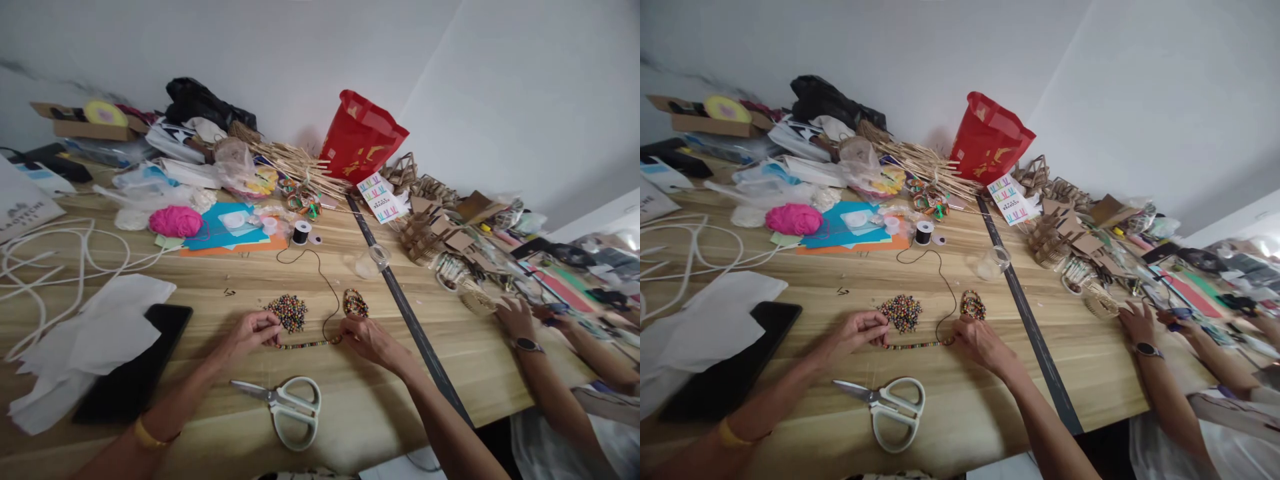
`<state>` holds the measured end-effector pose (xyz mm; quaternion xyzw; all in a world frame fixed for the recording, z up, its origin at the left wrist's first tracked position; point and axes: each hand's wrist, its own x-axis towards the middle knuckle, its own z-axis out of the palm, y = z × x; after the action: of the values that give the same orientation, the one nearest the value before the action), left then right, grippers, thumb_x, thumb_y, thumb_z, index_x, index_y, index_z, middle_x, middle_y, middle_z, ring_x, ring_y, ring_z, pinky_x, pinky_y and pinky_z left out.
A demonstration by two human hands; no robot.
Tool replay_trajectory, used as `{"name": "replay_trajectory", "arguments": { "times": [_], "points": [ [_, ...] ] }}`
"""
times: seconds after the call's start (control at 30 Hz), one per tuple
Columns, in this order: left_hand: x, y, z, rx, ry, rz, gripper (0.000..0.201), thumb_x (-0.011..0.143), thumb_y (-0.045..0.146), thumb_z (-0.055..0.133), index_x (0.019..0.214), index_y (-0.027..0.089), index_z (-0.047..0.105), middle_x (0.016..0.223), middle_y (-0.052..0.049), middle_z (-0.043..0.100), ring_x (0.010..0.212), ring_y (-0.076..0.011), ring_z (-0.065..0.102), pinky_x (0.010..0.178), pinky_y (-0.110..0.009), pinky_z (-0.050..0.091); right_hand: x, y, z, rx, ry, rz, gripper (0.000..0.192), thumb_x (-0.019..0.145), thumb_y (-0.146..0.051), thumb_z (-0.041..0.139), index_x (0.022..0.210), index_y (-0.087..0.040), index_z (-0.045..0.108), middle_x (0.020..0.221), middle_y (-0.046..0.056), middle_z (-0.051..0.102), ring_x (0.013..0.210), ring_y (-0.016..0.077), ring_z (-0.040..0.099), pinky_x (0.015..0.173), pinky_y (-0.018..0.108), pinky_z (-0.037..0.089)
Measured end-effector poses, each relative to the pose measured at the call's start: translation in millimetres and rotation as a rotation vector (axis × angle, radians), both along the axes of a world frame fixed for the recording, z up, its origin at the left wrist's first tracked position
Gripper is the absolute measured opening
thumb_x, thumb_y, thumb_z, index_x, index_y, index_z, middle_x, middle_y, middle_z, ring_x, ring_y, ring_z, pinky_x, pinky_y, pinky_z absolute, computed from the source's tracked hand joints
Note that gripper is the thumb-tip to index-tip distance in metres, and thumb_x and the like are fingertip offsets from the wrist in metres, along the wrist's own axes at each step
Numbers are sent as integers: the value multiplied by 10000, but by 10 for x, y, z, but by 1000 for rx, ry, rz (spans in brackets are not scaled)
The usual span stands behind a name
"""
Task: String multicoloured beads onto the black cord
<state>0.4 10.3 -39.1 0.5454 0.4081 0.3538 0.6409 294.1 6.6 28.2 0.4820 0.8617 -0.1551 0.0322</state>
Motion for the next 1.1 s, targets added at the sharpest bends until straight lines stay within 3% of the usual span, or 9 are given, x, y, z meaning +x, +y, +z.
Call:
{"name": "replay_trajectory", "arguments": {
  "times": [0.4,0.7,0.87,1.1],
  "points": [
    [-9,-23,57,-13,0,11,274,752,413,633,722,157,540,608,-14,686,535,-128,606,561,-250,476,13,-8,-44,-1,87,-65,147,825,-52,502,796,-155,604,792,28,566,677,129,530,598,224,329],
    [-21,3,73,66,87,66,255,735,383,627,668,150,547,603,-6,631,533,-117,547,532,-229,425,-144,8,37,-62,361,68,138,840,-70,532,803,-163,627,775,19,564,653,113,521,609,202,370],
    [-39,38,55,169,189,87,215,703,327,631,611,140,578,559,23,553,543,-109,488,521,-209,368,-244,45,29,-96,345,111,122,836,-98,539,792,-159,635,806,32,578,657,115,534,612,207,383],
    [-62,33,79,154,237,20,196,695,313,632,611,138,604,566,25,562,551,-111,485,531,-207,360,-501,133,43,-196,418,217,115,832,-120,551,855,-160,656,836,29,586,656,102,542,584,188,390]
  ]
}}
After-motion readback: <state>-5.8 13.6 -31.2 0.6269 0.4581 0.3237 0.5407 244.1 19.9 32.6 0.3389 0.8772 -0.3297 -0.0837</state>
